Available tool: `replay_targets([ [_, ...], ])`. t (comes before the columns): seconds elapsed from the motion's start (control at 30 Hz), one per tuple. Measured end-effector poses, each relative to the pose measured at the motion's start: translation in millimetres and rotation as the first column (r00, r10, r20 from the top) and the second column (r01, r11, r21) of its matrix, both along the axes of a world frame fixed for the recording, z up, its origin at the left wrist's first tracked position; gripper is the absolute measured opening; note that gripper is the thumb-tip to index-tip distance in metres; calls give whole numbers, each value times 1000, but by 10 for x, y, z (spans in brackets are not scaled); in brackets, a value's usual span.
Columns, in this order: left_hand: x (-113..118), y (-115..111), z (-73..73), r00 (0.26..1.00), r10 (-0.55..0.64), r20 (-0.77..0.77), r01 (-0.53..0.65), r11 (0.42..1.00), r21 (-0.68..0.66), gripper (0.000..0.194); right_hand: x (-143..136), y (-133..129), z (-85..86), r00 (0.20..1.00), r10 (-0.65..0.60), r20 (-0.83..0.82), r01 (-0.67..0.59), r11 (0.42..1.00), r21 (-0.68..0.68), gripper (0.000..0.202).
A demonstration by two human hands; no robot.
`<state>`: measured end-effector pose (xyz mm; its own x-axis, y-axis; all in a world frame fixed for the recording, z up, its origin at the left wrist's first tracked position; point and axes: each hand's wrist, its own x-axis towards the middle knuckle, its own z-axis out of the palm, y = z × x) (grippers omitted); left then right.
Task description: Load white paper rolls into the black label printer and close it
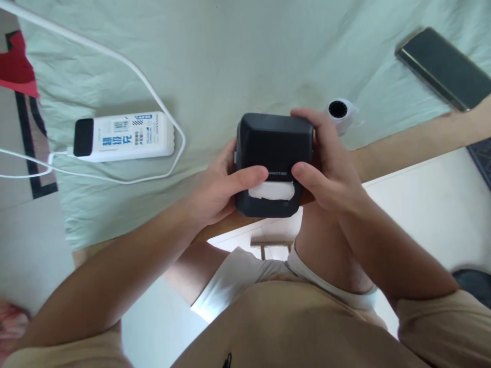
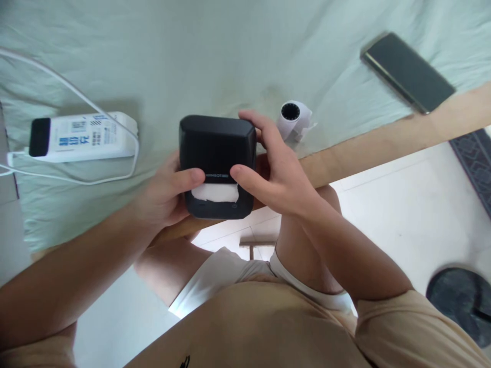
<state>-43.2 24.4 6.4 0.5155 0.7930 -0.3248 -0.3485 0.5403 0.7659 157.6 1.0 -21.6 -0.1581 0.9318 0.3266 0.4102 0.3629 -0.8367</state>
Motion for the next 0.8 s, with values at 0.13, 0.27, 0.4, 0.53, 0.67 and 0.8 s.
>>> replay_targets([
  [0.13,-62,57,59,995,-77,-63,74,996,-51,54,28,30,-19,998,9,57,-12,998,64,62],
  [0.27,-92,84,115,991,-93,-92,86,993,-76,60,54,39,-52,997,29,73,-35,996,86,69],
  [0.4,-18,29,117,999,-24,-44,20,995,-100,53,64,43,-80,998,2,67,-7,997,74,64],
  [0.53,80,-16,56,989,127,72,-125,992,-32,20,69,38,-113,1000,-3,-2,3,999,47,64],
  [0.67,98,9,-11,983,100,152,-94,994,-49,25,74,40,-148,999,-41,-16,42,999,24,64],
  [0.8,112,38,-13,984,123,130,-106,985,-136,34,81,41,-178,999,-42,-33,43,998,35,64],
])
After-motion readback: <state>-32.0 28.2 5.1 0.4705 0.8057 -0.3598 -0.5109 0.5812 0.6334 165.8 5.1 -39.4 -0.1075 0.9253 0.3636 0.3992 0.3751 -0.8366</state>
